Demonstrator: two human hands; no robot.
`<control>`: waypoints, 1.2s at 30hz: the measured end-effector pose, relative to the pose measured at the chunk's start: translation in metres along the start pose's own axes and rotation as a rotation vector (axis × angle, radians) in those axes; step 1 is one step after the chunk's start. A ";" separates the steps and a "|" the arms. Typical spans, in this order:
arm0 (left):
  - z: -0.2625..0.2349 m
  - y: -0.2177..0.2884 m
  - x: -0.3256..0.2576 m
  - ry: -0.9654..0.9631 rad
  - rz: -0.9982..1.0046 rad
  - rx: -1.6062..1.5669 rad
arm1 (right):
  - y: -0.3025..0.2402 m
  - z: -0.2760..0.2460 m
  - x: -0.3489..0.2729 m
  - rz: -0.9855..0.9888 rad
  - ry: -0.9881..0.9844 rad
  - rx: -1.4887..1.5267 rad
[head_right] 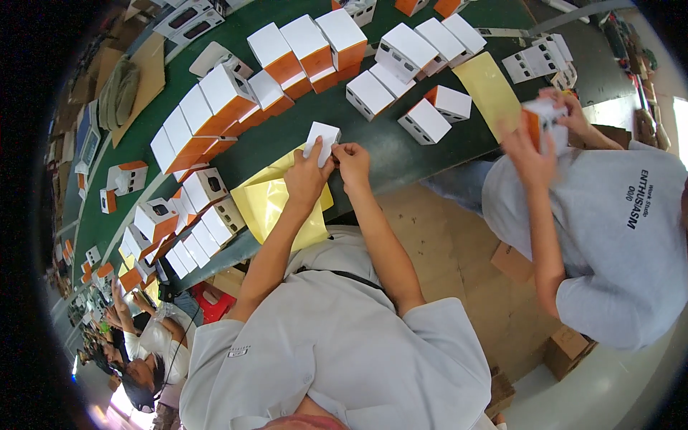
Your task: The person packs products into small white and orange boxes, then seals them with yellow stickers by hand.
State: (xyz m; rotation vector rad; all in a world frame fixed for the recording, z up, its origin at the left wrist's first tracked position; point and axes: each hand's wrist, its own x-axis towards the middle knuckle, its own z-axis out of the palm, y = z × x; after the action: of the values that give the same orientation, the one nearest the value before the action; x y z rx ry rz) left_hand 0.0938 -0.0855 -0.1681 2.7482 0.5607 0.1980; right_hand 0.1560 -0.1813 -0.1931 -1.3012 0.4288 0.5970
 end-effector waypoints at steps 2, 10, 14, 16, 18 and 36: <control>-0.001 -0.002 -0.002 -0.005 -0.016 0.009 | -0.004 0.003 -0.004 0.042 0.017 0.026; 0.007 -0.006 -0.003 0.024 0.005 -0.032 | 0.001 -0.014 0.016 0.363 -0.112 0.068; 0.002 -0.002 0.004 0.005 -0.004 -0.035 | 0.015 -0.024 0.028 0.271 -0.090 -0.090; -0.001 -0.006 0.000 -0.020 0.000 -0.057 | 0.012 -0.018 0.019 0.136 -0.165 -0.056; -0.005 -0.007 0.007 -0.038 -0.011 -0.063 | 0.014 0.001 0.020 0.132 -0.141 -0.083; -0.001 -0.012 -0.005 -0.111 -0.137 -0.291 | 0.021 -0.051 0.063 -0.493 -0.022 -0.959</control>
State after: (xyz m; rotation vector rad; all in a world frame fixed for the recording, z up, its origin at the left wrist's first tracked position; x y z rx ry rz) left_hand 0.0848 -0.0764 -0.1721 2.4134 0.6325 0.0858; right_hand 0.1932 -0.2173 -0.2591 -2.2149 -0.2583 0.3908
